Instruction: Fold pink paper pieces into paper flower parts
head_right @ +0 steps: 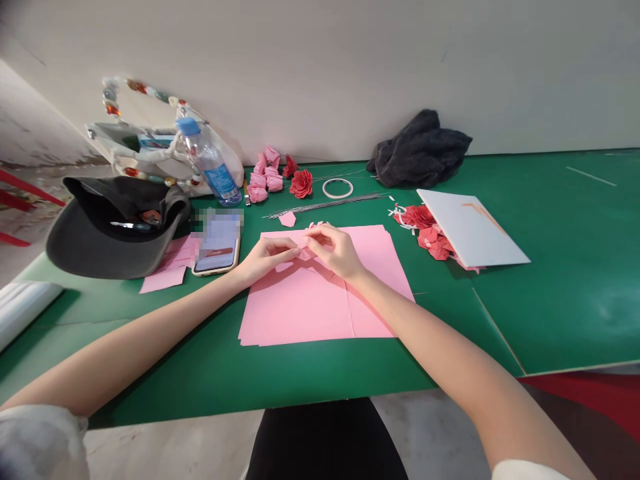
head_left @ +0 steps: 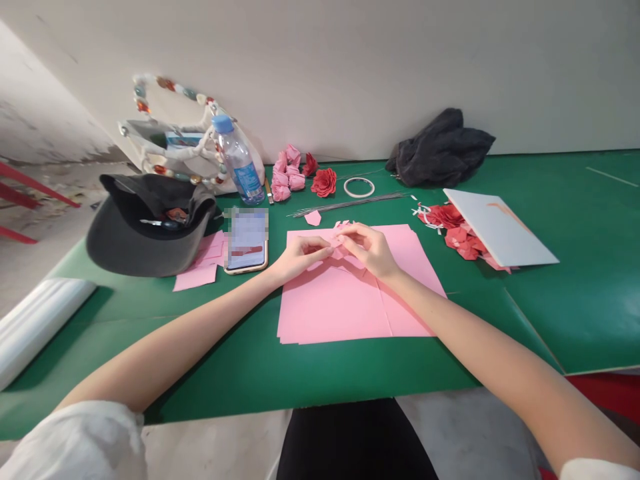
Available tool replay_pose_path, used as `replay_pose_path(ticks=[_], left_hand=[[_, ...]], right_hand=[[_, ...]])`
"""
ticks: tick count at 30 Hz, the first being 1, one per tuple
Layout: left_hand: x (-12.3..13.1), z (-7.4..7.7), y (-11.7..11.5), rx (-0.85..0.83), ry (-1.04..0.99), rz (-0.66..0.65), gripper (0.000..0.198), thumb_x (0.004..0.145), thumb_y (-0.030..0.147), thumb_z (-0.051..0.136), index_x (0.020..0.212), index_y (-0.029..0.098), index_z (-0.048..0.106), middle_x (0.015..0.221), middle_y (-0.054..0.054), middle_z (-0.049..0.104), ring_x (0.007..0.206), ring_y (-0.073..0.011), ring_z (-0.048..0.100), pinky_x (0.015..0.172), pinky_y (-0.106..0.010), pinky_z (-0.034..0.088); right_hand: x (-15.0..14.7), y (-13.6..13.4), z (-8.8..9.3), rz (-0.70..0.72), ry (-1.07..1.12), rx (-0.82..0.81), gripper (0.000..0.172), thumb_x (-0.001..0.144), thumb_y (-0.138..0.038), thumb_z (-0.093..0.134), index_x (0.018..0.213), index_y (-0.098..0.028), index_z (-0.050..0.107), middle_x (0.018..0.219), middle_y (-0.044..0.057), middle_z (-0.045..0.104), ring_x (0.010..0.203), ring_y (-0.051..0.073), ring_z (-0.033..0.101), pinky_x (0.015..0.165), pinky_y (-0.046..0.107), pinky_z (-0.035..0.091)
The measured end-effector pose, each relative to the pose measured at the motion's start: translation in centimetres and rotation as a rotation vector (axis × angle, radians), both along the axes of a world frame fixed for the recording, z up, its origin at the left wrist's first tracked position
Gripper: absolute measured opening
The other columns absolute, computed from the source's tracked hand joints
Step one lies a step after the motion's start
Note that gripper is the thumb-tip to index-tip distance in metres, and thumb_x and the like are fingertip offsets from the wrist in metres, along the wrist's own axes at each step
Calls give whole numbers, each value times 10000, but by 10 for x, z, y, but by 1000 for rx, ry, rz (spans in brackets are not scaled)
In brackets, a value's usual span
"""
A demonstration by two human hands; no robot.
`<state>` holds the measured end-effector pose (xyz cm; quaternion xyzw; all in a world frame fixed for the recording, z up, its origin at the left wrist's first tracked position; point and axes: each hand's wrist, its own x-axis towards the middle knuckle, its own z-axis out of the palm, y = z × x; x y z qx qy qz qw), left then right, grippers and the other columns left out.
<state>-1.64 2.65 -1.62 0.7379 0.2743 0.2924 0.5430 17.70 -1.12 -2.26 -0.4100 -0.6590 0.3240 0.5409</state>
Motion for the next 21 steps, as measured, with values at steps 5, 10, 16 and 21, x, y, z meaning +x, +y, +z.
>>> replay_pose_path(ticks=[5, 10, 16, 21], left_hand=[[0, 3, -2, 81, 52, -4, 280, 859, 371, 611, 871, 122, 737, 843, -74, 690, 705, -135, 577, 612, -234, 427], [0, 3, -3, 82, 60, 11, 273, 853, 369, 613, 824, 124, 731, 789, -55, 680, 672, -129, 560, 609, -236, 419], [2, 3, -6, 88, 41, 59, 268, 840, 374, 632, 799, 120, 708, 770, -56, 674, 669, -127, 564, 615, -234, 428], [1, 2, -5, 51, 1, 111, 278, 828, 390, 643, 836, 118, 701, 788, -62, 666, 669, -132, 574, 608, -238, 448]], right_hand=[[-1, -1, 3, -10, -122, -67, 204, 806, -377, 666, 744, -182, 666, 831, 53, 702, 806, 199, 646, 709, 341, 524], [-2, -3, 5, -33, -173, 30, 211, 824, -351, 650, 693, -186, 643, 734, 35, 684, 729, 181, 626, 722, 344, 499], [-1, -2, 3, -27, -168, 13, 220, 822, -322, 641, 657, -180, 611, 649, 19, 644, 602, 148, 571, 618, 312, 476], [-2, 0, 1, 10, -95, -69, 179, 815, -329, 642, 729, -172, 638, 787, 54, 695, 757, 183, 639, 674, 320, 510]])
